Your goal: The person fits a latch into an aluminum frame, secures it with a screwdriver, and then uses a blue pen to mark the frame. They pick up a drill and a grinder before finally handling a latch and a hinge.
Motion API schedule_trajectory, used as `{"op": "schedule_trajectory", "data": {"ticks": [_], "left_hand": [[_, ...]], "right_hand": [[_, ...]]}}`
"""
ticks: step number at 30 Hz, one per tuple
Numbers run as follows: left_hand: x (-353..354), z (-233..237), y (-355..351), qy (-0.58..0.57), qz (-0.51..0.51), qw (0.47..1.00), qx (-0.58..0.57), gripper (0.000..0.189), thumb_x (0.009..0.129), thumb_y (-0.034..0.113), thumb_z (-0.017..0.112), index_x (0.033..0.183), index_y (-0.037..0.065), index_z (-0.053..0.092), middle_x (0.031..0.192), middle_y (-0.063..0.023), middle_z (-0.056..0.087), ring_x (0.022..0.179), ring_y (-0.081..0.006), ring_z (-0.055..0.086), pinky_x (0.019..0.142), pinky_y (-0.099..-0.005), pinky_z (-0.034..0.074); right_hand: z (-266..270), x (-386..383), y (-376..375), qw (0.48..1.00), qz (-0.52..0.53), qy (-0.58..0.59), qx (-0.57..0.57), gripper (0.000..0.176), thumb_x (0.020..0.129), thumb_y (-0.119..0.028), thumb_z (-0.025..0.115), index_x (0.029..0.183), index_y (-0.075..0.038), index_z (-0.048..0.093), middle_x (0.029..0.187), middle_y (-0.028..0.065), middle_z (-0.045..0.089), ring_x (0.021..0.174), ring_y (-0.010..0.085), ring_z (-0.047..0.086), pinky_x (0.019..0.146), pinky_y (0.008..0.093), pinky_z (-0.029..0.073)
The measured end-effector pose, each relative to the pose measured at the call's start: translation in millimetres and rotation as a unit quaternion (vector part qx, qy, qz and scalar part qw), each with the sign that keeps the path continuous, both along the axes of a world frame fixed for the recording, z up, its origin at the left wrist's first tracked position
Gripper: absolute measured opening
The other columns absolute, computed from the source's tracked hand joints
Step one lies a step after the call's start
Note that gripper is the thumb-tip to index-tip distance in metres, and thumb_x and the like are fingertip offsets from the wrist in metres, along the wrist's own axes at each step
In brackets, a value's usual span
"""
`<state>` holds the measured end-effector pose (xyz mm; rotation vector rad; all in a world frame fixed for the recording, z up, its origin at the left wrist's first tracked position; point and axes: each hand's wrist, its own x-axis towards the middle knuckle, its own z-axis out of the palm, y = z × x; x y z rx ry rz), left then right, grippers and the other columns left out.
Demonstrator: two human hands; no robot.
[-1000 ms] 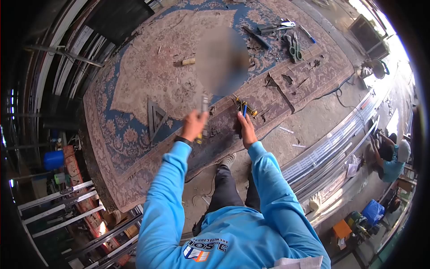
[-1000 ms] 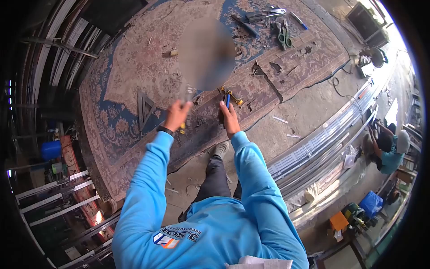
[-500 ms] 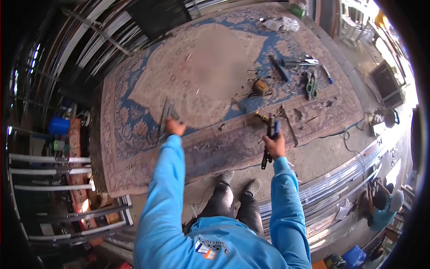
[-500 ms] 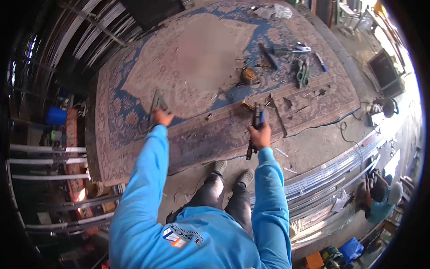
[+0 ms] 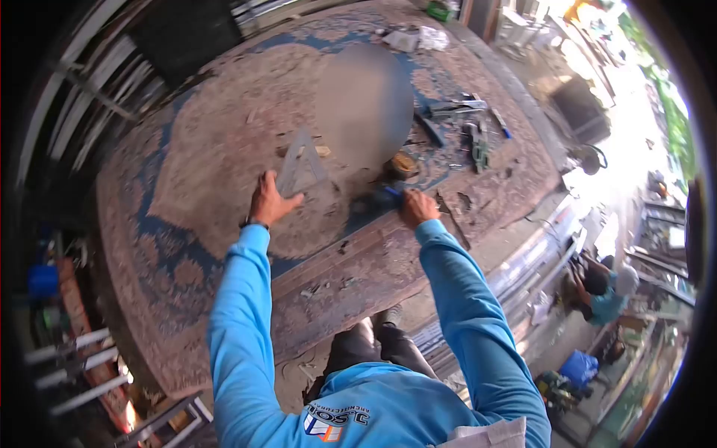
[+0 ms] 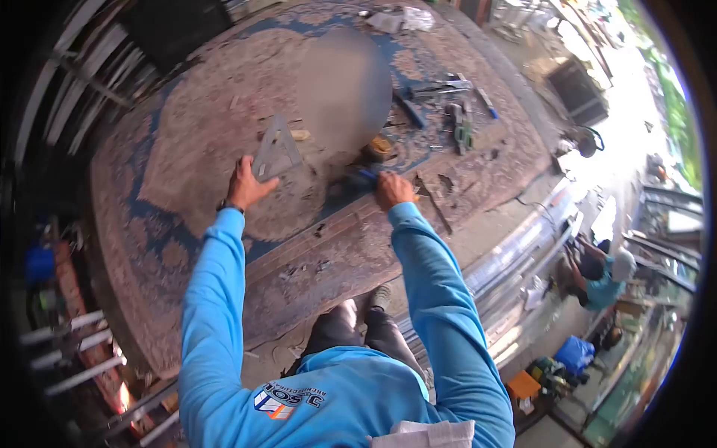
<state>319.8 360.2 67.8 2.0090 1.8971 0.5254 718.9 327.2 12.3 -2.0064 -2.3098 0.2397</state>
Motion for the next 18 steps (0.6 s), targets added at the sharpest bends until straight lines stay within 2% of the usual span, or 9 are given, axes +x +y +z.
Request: {"op": "schedule_trajectory", "data": {"ticks": [1,3,5,7,9,11,13,17,18], "left_hand": [[18.7,2.8,27.2,0.004,-0.029,0.999,0.015,0.087,0.07,0.042,0.087,0.132,-0.003,0.046,0.124,-0.0272,0.056,0.117,-0.0443,0.054,0.098,-0.0488,0.049],[40.2,-13.8,76.2,0.017,-0.053,0.997,0.045,0.089,0.071,0.043,0.087,0.134,-0.002,0.045,0.129,-0.0269,0.054,0.121,-0.0434,0.053,0.1,-0.049,0.047],[48.4,-34.3,112.2,0.024,-0.052,0.998,-0.021,0.093,0.072,0.041,0.085,0.14,-0.004,0.042,0.136,-0.0264,0.051,0.128,-0.0432,0.048,0.106,-0.0494,0.044],[51.4,-42.4,122.1,0.011,-0.044,0.993,-0.11,0.094,0.072,0.039,0.084,0.143,-0.005,0.039,0.14,-0.0261,0.048,0.132,-0.0433,0.045,0.109,-0.0495,0.041],[41.8,-76.1,133.6,0.047,-0.054,0.994,-0.078,0.097,0.071,0.037,0.083,0.146,-0.004,0.036,0.145,-0.0268,0.044,0.136,-0.0435,0.041,0.113,-0.0488,0.039],[44.4,-81.9,132.2,0.065,-0.061,0.993,-0.078,0.099,0.071,0.035,0.083,0.149,-0.003,0.035,0.149,-0.0274,0.041,0.14,-0.0437,0.038,0.115,-0.0482,0.037],[44.3,-63.6,129.4,0.057,-0.052,0.992,-0.102,0.101,0.071,0.034,0.083,0.15,-0.002,0.034,0.153,-0.0281,0.037,0.142,-0.044,0.035,0.117,-0.0477,0.035],[52.0,-58.8,147.3,0.016,-0.033,0.996,-0.086,0.097,0.069,0.032,0.084,0.147,-0.004,0.039,0.15,-0.0295,0.043,0.141,-0.0445,0.039,0.118,-0.0469,0.035],[56.5,-49.7,153.0,0.022,-0.029,0.992,-0.123,0.096,0.068,0.032,0.084,0.146,-0.004,0.041,0.149,-0.0302,0.043,0.14,-0.0442,0.04,0.117,-0.0464,0.035]], "right_hand": [[-7.3,3.6,2.2,0.999,0.013,-0.025,0.019,0.018,0.089,-0.021,0.06,0.099,-0.007,0.064,0.099,0.0179,0.068,0.089,0.0343,0.071,0.075,0.0463,0.058],[18.0,-0.1,-10.6,0.996,0.037,-0.058,-0.05,0.02,0.087,-0.023,0.063,0.1,-0.007,0.063,0.099,0.0172,0.066,0.087,0.035,0.071,0.074,0.047,0.058],[31.0,12.1,-30.5,0.999,0.042,0.003,-0.029,0.026,0.083,-0.027,0.069,0.1,-0.007,0.062,0.1,0.0165,0.064,0.088,0.0365,0.07,0.075,0.0477,0.057],[71.6,25.9,-45.4,0.996,-0.004,0.077,-0.046,0.029,0.081,-0.026,0.072,0.1,-0.008,0.061,0.102,0.0157,0.061,0.097,0.0382,0.066,0.079,0.0499,0.055],[89.5,47.7,-45.2,0.988,-0.085,0.127,0.025,0.028,0.082,-0.025,0.072,0.102,-0.008,0.062,0.105,0.016,0.061,0.097,0.0395,0.064,0.078,0.051,0.054],[80.6,81.7,-16.9,0.976,-0.149,0.145,0.062,0.027,0.082,-0.024,0.071,0.101,-0.007,0.061,0.102,0.0194,0.064,0.097,0.0423,0.064,0.078,0.0527,0.053],[81.7,106.7,27.7,0.976,-0.181,0.123,-0.002,0.025,0.082,-0.023,0.069,0.099,-0.007,0.059,0.099,0.0208,0.066,0.095,0.0421,0.064,0.078,0.0533,0.052],[58.8,119.8,132.7,0.98,-0.146,0.132,0.026,0.026,0.082,-0.02,0.067,0.102,-0.007,0.058,0.101,0.0209,0.068,0.098,0.0422,0.067,0.082,0.0524,0.054],[51.5,117.5,157.8,0.979,-0.146,0.134,0.04,0.026,0.082,-0.021,0.067,0.103,-0.006,0.059,0.102,0.0211,0.068,0.1,0.0419,0.067,0.084,0.0524,0.054]]}}
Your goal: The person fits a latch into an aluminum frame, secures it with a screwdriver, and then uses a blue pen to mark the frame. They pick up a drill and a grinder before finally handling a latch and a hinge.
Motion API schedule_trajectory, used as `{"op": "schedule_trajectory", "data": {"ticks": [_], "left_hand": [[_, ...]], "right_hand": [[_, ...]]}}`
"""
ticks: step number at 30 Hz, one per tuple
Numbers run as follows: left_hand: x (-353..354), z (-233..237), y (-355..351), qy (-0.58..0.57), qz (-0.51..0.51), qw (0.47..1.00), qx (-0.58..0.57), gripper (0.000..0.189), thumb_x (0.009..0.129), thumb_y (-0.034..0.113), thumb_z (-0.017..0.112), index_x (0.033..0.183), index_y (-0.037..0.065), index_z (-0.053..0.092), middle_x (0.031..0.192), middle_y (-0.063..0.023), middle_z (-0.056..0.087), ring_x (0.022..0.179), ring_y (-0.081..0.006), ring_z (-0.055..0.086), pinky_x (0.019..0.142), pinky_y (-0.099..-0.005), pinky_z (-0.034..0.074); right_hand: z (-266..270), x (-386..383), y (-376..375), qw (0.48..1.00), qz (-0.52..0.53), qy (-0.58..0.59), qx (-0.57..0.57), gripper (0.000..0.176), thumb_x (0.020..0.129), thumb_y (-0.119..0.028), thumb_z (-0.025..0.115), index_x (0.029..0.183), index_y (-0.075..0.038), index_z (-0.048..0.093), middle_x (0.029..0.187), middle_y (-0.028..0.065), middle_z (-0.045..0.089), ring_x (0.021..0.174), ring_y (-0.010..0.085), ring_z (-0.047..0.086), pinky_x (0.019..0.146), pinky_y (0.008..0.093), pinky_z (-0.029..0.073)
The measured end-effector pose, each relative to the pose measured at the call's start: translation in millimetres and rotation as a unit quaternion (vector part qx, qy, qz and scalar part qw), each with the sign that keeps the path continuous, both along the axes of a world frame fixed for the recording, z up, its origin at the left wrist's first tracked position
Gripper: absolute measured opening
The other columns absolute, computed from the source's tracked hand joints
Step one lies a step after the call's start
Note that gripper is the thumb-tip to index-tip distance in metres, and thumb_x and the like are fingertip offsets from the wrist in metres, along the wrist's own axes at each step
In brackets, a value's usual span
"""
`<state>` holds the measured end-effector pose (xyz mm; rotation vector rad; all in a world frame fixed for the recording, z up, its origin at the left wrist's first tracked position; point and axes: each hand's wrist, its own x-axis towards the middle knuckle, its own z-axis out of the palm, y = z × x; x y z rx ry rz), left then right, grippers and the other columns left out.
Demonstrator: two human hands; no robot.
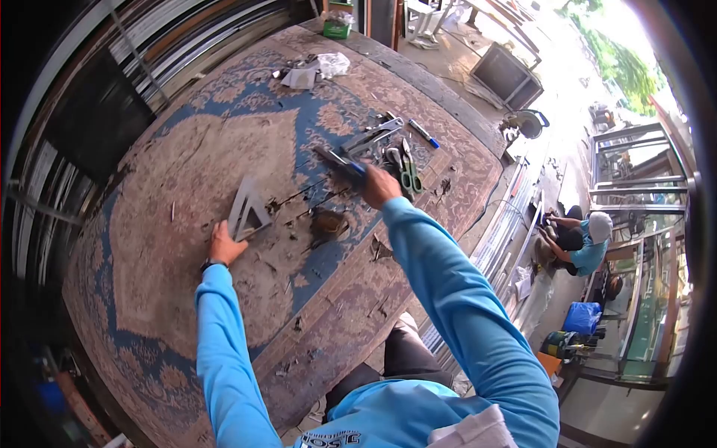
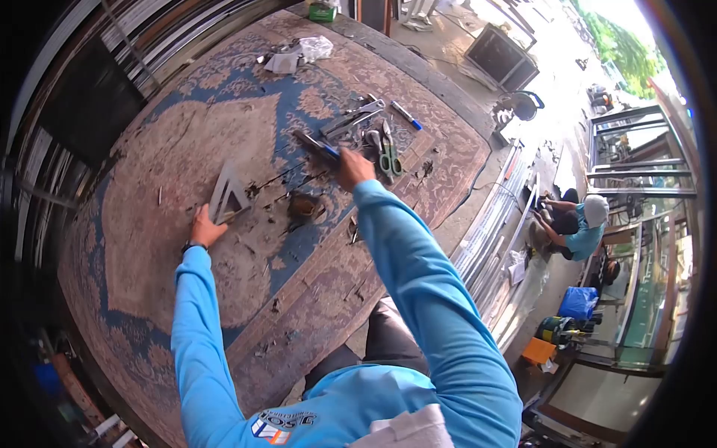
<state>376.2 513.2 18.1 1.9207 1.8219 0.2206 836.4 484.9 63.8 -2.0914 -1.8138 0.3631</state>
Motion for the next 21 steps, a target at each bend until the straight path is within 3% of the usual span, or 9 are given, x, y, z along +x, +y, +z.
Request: {"op": "schedule_trajectory", "data": {"ticks": [3,6,8,9,11,12,13,17,21], "left_hand": [[-2.9,-24.8,8.8,0.088,-0.006,0.995,0.05,0.088,0.066,0.033,0.084,0.139,-0.001,0.05,0.143,-0.0249,0.05,0.133,-0.0417,0.048,0.109,-0.047,0.044],[13.7,-10.0,-6.5,0.033,0.003,0.995,0.092,0.069,0.061,0.025,0.083,0.119,-0.002,0.057,0.123,-0.0264,0.059,0.119,-0.0458,0.054,0.1,-0.0503,0.047],[-2.1,-54.0,-9.5,0.039,0.009,0.981,0.188,0.07,0.059,0.024,0.083,0.12,-0.001,0.057,0.122,-0.0295,0.059,0.121,-0.0489,0.052,0.102,-0.0537,0.045],[-7.8,-63.3,-10.8,0.042,0.021,0.983,0.178,0.076,0.058,0.024,0.084,0.123,-0.001,0.055,0.127,-0.0307,0.056,0.124,-0.0499,0.049,0.106,-0.0546,0.042],[-14.1,-79.0,-11.1,0.099,0.084,0.984,0.12,0.096,0.058,0.025,0.083,0.14,-0.004,0.043,0.146,-0.0313,0.043,0.139,-0.0464,0.038,0.117,-0.0505,0.033],[-3.7,-68.2,-7.6,0.102,0.11,0.987,0.055,0.1,0.058,0.025,0.083,0.144,-0.005,0.039,0.149,-0.0306,0.041,0.141,-0.0457,0.036,0.119,-0.0494,0.032],[1.9,-57.4,-11.6,0.106,0.139,0.984,-0.015,0.105,0.059,0.025,0.083,0.147,-0.007,0.035,0.152,-0.0299,0.039,0.143,-0.0449,0.034,0.12,-0.0483,0.03],[25.3,-53.0,-10.5,0.091,0.243,0.964,-0.05,0.11,0.06,0.024,0.085,0.15,-0.007,0.031,0.154,-0.0285,0.037,0.145,-0.0438,0.033,0.121,-0.0469,0.03],[50.4,-65.1,4.6,0.101,0.287,0.953,0.007,0.095,0.066,0.014,0.08,0.148,-0.004,0.037,0.147,-0.0277,0.045,0.14,-0.0414,0.041,0.116,-0.0492,0.036]], "right_hand": [[-11.6,-15.1,57.0,0.996,-0.014,-0.006,-0.085,0.022,0.088,-0.025,0.063,0.101,-0.007,0.065,0.107,0.0178,0.069,0.101,0.0391,0.069,0.084,0.0526,0.054],[-91.7,-11.7,113.8,0.97,0.04,-0.238,-0.02,0.026,0.096,-0.029,0.053,0.106,-0.013,0.072,0.113,0.0089,0.069,0.098,0.0323,0.067,0.084,0.0543,0.052],[-109.4,1.7,136.4,0.981,0.081,-0.149,-0.093,0.027,0.094,-0.028,0.054,0.107,-0.015,0.074,0.111,0.011,0.072,0.104,0.0308,0.069,0.086,0.0549,0.053],[-127.6,16.6,141.5,0.985,0.128,-0.119,0.01,0.019,0.088,-0.018,0.057,0.093,-0.01,0.073,0.094,0.0109,0.073,0.089,0.0288,0.072,0.066,0.0486,0.057],[-98.7,25.7,132.0,0.991,0.122,-0.031,-0.035,0.022,0.077,-0.022,0.07,0.09,-0.005,0.074,0.098,0.0175,0.074,0.099,0.0341,0.071,0.078,0.0462,0.06],[-38.2,46.3,117.1,0.974,0.171,0.022,-0.15,0.036,0.067,-0.031,0.081,0.089,-0.002,0.076,0.097,0.021,0.073,0.095,0.0362,0.072,0.079,0.0461,0.059],[-24.0,56.1,105.4,0.976,0.14,0.09,-0.138,0.048,0.061,-0.039,0.085,0.087,0.0,0.076,0.093,0.0229,0.073,0.088,0.0403,0.071,0.079,0.0469,0.059],[11.3,128.3,65.3,0.974,0.012,0.2,-0.102,0.056,0.066,-0.041,0.082,0.106,-0.004,0.07,0.107,0.0227,0.07,0.103,0.0408,0.067,0.09,0.0492,0.055],[-16.3,199.9,58.0,0.982,-0.104,0.111,-0.113,0.067,0.069,-0.045,0.081,0.12,-0.005,0.063,0.112,0.0244,0.067,0.107,0.0419,0.066,0.09,0.0505,0.055]]}}
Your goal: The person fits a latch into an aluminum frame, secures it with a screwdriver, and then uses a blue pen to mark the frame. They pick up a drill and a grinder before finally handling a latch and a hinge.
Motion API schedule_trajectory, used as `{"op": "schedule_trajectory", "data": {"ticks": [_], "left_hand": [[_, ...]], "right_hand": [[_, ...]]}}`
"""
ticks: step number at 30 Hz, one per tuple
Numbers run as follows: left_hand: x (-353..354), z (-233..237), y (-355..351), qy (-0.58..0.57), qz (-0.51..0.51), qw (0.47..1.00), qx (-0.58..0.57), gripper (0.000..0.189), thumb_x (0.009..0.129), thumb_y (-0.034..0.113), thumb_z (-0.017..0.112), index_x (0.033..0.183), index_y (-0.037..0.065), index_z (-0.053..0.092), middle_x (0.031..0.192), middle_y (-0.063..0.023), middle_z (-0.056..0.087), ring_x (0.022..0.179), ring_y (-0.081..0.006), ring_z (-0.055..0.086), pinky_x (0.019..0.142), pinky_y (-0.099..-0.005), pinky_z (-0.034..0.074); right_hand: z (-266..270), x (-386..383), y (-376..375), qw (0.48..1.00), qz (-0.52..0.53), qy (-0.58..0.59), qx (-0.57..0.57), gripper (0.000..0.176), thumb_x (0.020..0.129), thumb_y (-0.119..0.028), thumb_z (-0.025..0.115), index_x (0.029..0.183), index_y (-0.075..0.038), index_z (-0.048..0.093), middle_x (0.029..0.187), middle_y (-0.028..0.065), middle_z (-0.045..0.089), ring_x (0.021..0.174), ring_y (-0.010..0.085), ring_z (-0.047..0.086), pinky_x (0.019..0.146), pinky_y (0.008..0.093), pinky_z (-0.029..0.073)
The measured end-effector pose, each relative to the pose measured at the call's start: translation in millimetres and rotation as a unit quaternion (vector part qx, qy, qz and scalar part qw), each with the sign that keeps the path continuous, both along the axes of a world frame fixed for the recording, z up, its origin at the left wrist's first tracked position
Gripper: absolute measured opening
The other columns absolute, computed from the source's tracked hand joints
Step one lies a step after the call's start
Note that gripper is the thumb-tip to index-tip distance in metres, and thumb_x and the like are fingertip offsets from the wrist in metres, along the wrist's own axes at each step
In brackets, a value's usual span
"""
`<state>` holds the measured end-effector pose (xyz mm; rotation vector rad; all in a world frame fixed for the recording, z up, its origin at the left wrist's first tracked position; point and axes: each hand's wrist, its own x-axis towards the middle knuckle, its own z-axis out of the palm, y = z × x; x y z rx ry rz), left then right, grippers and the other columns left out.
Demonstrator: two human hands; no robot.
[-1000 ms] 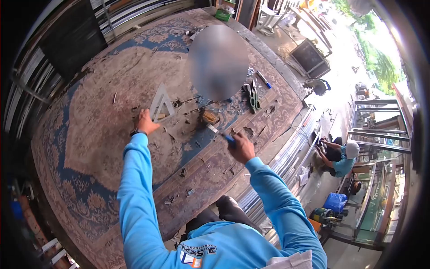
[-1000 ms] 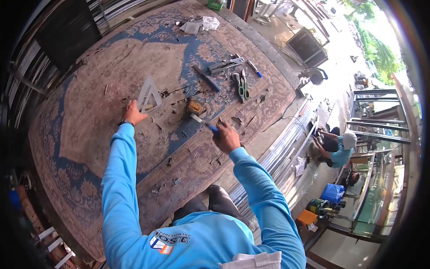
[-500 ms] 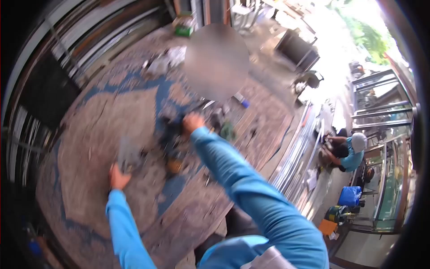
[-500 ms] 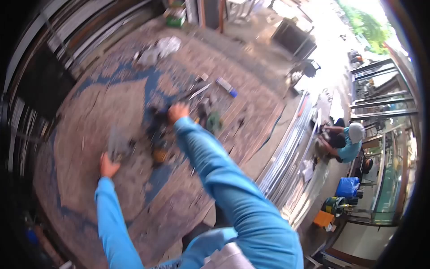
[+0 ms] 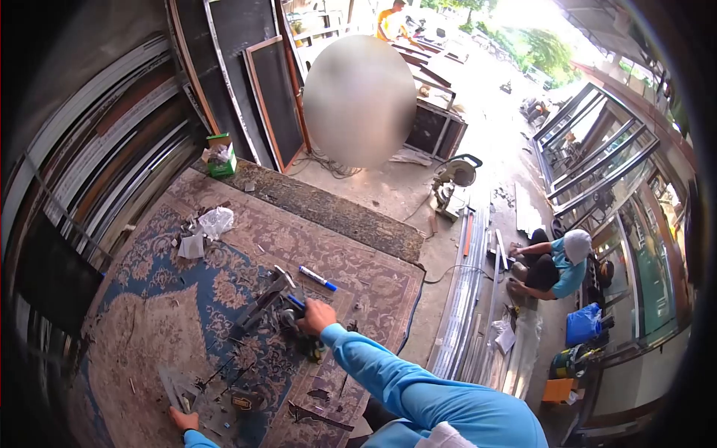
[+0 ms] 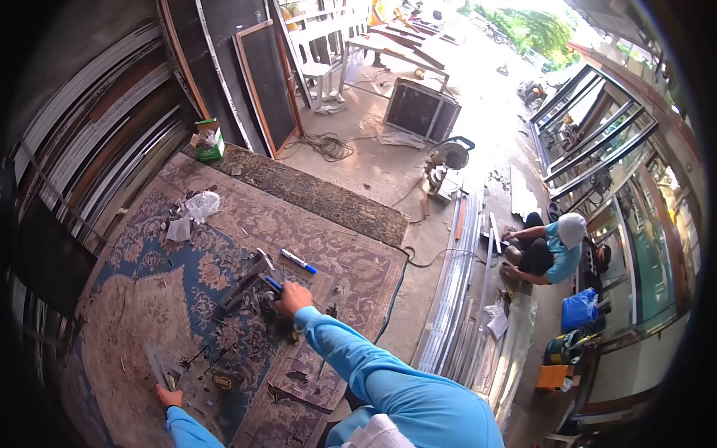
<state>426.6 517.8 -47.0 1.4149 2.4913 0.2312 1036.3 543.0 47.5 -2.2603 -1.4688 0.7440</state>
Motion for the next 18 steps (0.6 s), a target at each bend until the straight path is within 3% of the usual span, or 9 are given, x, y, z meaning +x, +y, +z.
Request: {"op": "schedule_trajectory", "data": {"ticks": [3,4,6,7,10,13,16,17,18], "left_hand": [[-0.8,-18.3,-0.1,0.004,-0.052,0.994,0.095,0.071,0.071,0.009,0.074,0.137,-0.002,0.051,0.132,-0.0278,0.058,0.124,-0.0453,0.055,0.107,-0.0516,0.043],[7.6,-29.2,11.8,0.04,-0.101,0.972,0.207,0.069,0.07,0.013,0.081,0.133,-0.002,0.055,0.127,-0.0265,0.061,0.116,-0.0467,0.059,0.105,-0.0515,0.045],[70.0,23.4,35.0,-0.014,-0.102,0.98,0.171,0.082,0.067,0.027,0.091,0.133,-0.004,0.053,0.137,-0.0287,0.054,0.127,-0.0449,0.052,0.107,-0.0505,0.043],[81.1,1.8,51.6,0.067,-0.129,0.969,0.199,0.083,0.066,0.024,0.089,0.135,-0.004,0.051,0.139,-0.0298,0.052,0.131,-0.0446,0.048,0.108,-0.0495,0.041],[215.6,101.8,94.3,-0.229,-0.2,0.938,0.168,0.068,0.069,0.012,0.083,0.126,-0.004,0.049,0.126,-0.0268,0.054,0.119,-0.0414,0.057,0.094,-0.0495,0.051],[328.8,139.6,121.2,-0.154,-0.309,0.935,0.082,0.07,0.071,0.009,0.081,0.13,-0.002,0.046,0.127,-0.0269,0.054,0.121,-0.0445,0.056,0.094,-0.0531,0.051],[386.5,87.7,144.6,-0.11,-0.4,0.907,0.078,0.072,0.073,0.014,0.073,0.138,-0.001,0.045,0.135,-0.0267,0.051,0.128,-0.0463,0.05,0.106,-0.0521,0.045],[379.5,25.4,160.8,-0.094,-0.441,0.887,0.1,0.08,0.072,0.015,0.071,0.146,0.002,0.043,0.144,-0.0265,0.048,0.135,-0.0445,0.045,0.112,-0.0497,0.04],[385.9,31.4,159.9,-0.086,-0.447,0.888,0.061,0.079,0.073,0.014,0.07,0.148,0.002,0.046,0.149,-0.026,0.046,0.14,-0.0422,0.041,0.118,-0.0474,0.035]], "right_hand": [[-19.2,6.9,4.8,0.999,-0.008,-0.035,-0.018,0.072,0.071,-0.048,0.082,0.121,-0.002,0.059,0.123,0.0285,0.058,0.107,0.0461,0.064,0.09,0.0516,0.054],[-33.8,0.9,8.0,0.998,-0.002,-0.052,-0.019,0.075,0.071,-0.05,0.082,0.122,-0.001,0.058,0.126,0.0297,0.055,0.107,0.0471,0.064,0.09,0.0515,0.054],[-20.9,-10.9,5.0,0.996,0.014,-0.091,0.015,0.092,0.071,-0.058,0.082,0.131,0.002,0.047,0.122,0.027,0.057,0.108,0.046,0.063,0.088,0.0502,0.055],[-16.9,-18.1,5.6,0.995,0.006,-0.091,0.038,0.095,0.067,-0.056,0.086,0.13,0.003,0.046,0.121,0.0257,0.058,0.108,0.045,0.064,0.089,0.0495,0.055],[13.3,-24.8,20.5,0.994,0.046,-0.04,-0.089,0.083,0.066,-0.037,0.089,0.124,0.002,0.044,0.119,0.0243,0.063,0.11,0.0417,0.067,0.091,0.0482,0.057],[-3.0,-17.9,31.0,0.993,0.038,-0.04,-0.105,0.09,0.063,-0.04,0.09,0.125,0.004,0.043,0.118,0.0244,0.065,0.108,0.0416,0.068,0.092,0.0471,0.057],[-3.1,-13.3,28.1,0.994,0.031,0.017,-0.106,0.101,0.061,-0.045,0.092,0.131,0.009,0.043,0.122,0.0239,0.066,0.108,0.0398,0.068,0.093,0.0436,0.056],[-7.9,-16.6,23.8,0.993,0.049,0.017,-0.108,0.103,0.065,-0.043,0.09,0.137,0.012,0.041,0.123,0.025,0.066,0.111,0.0392,0.066,0.093,0.0439,0.056],[-38.1,-29.7,20.7,0.997,0.047,-0.045,-0.052,0.105,0.068,-0.039,0.089,0.143,0.014,0.037,0.124,0.026,0.065,0.115,0.0379,0.065,0.094,0.0445,0.055]]}}
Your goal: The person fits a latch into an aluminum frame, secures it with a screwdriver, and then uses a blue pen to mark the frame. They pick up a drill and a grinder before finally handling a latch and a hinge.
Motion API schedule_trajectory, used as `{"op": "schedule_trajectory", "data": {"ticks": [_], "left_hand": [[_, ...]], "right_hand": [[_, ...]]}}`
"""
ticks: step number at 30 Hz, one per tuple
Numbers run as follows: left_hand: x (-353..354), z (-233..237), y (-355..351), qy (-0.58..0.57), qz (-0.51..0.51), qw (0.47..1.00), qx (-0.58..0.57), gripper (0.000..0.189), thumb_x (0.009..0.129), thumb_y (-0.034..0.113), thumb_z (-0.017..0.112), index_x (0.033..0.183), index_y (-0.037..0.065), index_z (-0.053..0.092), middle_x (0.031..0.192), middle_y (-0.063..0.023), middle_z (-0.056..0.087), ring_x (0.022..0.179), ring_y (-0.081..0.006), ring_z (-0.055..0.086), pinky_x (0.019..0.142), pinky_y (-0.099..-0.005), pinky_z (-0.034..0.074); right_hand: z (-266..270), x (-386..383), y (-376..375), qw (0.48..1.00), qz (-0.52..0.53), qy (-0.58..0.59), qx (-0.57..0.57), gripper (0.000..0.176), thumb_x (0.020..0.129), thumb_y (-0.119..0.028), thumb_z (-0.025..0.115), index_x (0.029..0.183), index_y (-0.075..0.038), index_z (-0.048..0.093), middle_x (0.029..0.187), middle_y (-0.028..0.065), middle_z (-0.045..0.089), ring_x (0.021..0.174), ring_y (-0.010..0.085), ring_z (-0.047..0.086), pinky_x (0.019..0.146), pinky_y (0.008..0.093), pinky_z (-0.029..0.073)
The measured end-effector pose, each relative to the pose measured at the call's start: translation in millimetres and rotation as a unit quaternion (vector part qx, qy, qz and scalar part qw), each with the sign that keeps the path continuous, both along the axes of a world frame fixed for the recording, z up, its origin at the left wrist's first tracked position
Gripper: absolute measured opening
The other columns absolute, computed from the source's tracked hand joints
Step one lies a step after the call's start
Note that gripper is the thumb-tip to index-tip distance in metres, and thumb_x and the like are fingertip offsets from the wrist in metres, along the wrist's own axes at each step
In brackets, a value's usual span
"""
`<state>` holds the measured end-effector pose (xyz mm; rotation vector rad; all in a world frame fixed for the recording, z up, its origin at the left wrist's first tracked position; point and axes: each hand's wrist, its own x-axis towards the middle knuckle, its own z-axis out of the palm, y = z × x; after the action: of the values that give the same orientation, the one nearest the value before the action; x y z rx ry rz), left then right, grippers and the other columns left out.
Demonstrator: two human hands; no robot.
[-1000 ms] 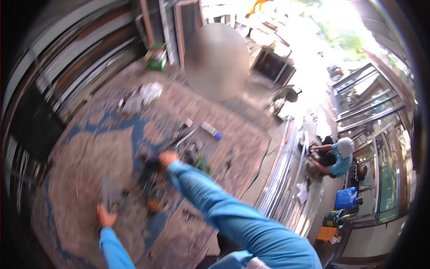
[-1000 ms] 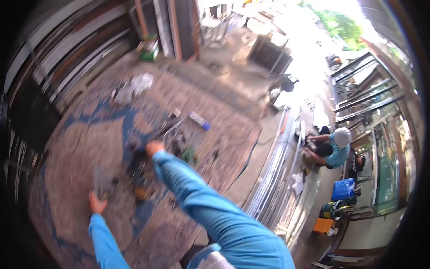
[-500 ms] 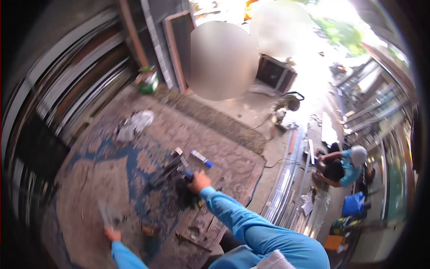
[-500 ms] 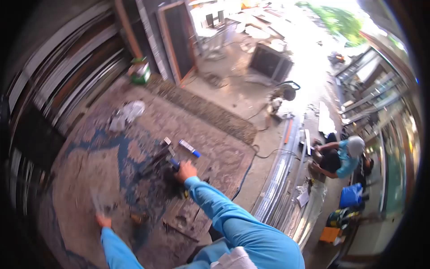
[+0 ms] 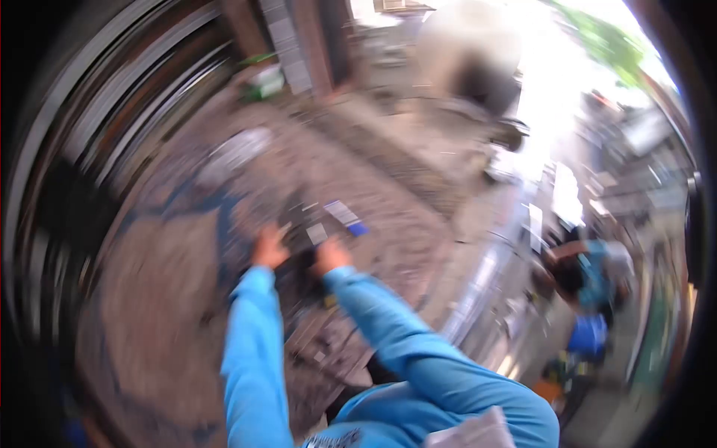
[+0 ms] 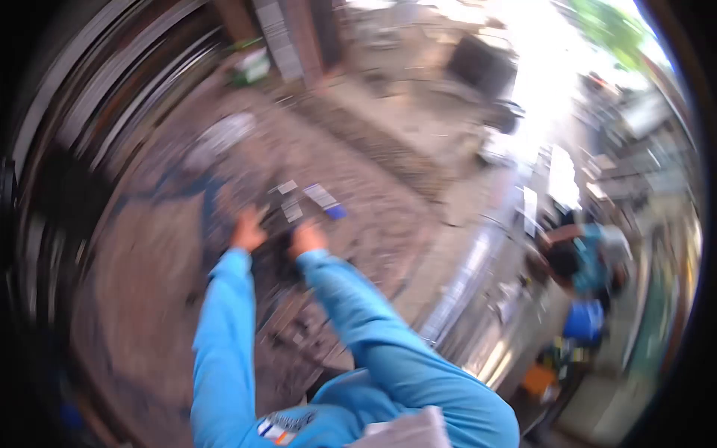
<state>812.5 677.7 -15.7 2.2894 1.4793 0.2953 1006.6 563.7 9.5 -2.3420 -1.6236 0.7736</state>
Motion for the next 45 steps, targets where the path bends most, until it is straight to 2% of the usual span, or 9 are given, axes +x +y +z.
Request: {"op": "schedule_trajectory", "data": {"ticks": [4,5,8,16,23,27,30,33,45], "left_hand": [[16.5,12.8,17.9,-0.09,-0.028,0.994,-0.055,0.044,0.069,0.007,0.078,0.108,-0.009,0.063,0.111,-0.0307,0.062,0.107,-0.0488,0.057,0.097,-0.0552,0.045],[7.3,-20.5,22.6,-0.06,-0.014,0.995,0.074,0.049,0.067,0.01,0.081,0.107,-0.008,0.059,0.107,-0.0303,0.06,0.106,-0.0489,0.057,0.095,-0.0539,0.047],[1.2,2.3,27.4,0.079,-0.036,0.994,-0.069,0.064,0.064,0.022,0.092,0.109,-0.002,0.054,0.118,-0.0287,0.056,0.113,-0.0486,0.054,0.098,-0.0517,0.047],[15.6,25.7,-11.3,0.032,0.009,0.999,-0.024,0.054,0.07,0.025,0.085,0.104,-0.002,0.053,0.111,-0.0286,0.06,0.113,-0.0483,0.055,0.097,-0.0528,0.047],[-45.9,39.0,-77.2,-0.08,0.078,0.993,-0.037,0.051,0.072,0.027,0.084,0.103,-0.006,0.06,0.098,-0.0307,0.066,0.095,-0.0502,0.062,0.082,-0.0537,0.05],[-68.5,96.8,-155.0,-0.202,0.133,0.966,-0.095,0.04,0.078,0.025,0.081,0.098,-0.003,0.059,0.086,-0.0161,0.066,0.078,-0.0339,0.064,0.073,-0.044,0.051],[-98.3,117.8,-218.9,-0.246,0.195,0.937,-0.155,0.036,0.085,0.025,0.079,0.1,0.0,0.058,0.085,-0.0032,0.06,0.07,-0.014,0.056,0.065,-0.0314,0.047],[-135.5,118.7,-284.5,-0.281,0.174,0.932,-0.149,0.038,0.085,0.029,0.08,0.098,0.002,0.058,0.083,-0.0024,0.059,0.069,-0.0154,0.056,0.065,-0.0327,0.048],[-197.7,184.9,-466.5,-0.246,0.025,0.9,-0.358,0.035,0.088,0.024,0.08,0.108,0.004,0.061,0.086,-0.0026,0.067,0.077,-0.0113,0.063,0.069,-0.0302,0.051]], "right_hand": [[11.2,-12.5,-1.0,0.996,-0.094,0.006,0.01,0.06,0.088,-0.013,0.064,0.14,0.007,0.042,0.115,0.0297,0.064,0.097,0.0439,0.071,0.08,0.0554,0.058],[-7.5,-10.1,4.9,0.992,-0.115,0.05,0.028,0.079,0.077,-0.013,0.074,0.143,0.006,0.036,0.118,0.0292,0.061,0.098,0.0456,0.07,0.083,0.0548,0.057],[1.6,-2.9,1.5,0.985,-0.154,0.067,0.042,0.059,0.076,-0.012,0.074,0.126,0.003,0.044,0.113,0.0284,0.063,0.1,0.0453,0.069,0.084,0.0537,0.057],[26.3,36.4,-8.7,0.99,-0.054,0.133,0.003,0.089,0.058,-0.038,0.091,0.121,0.004,0.045,0.117,0.0284,0.066,0.108,0.045,0.067,0.092,0.0496,0.056],[27.7,25.4,-20.1,0.995,-0.047,0.074,0.038,0.076,0.065,-0.03,0.086,0.121,0.002,0.046,0.11,0.0271,0.067,0.101,0.044,0.069,0.087,0.0494,0.058],[-21.0,-12.8,2.1,0.987,-0.144,-0.02,0.074,0.051,0.078,-0.014,0.073,0.121,-0.002,0.048,0.106,0.024,0.068,0.098,0.0394,0.071,0.082,0.0488,0.059],[-16.0,0.8,-1.4,0.98,-0.172,0.079,0.061,0.063,0.067,-0.021,0.08,0.119,0.001,0.052,0.115,0.0253,0.068,0.107,0.0416,0.067,0.094,0.0463,0.055],[33.7,14.8,-34.3,0.979,-0.156,0.13,-0.018,0.089,0.057,-0.042,0.092,0.124,0.001,0.054,0.12,0.0237,0.068,0.115,0.0372,0.066,0.098,0.0442,0.054],[28.2,-27.7,-334.2,0.788,-0.23,0.553,0.143,0.053,0.074,-0.03,0.085,0.11,0.003,0.064,0.098,0.0085,0.072,0.084,0.015,0.067,0.078,0.0321,0.054]]}}
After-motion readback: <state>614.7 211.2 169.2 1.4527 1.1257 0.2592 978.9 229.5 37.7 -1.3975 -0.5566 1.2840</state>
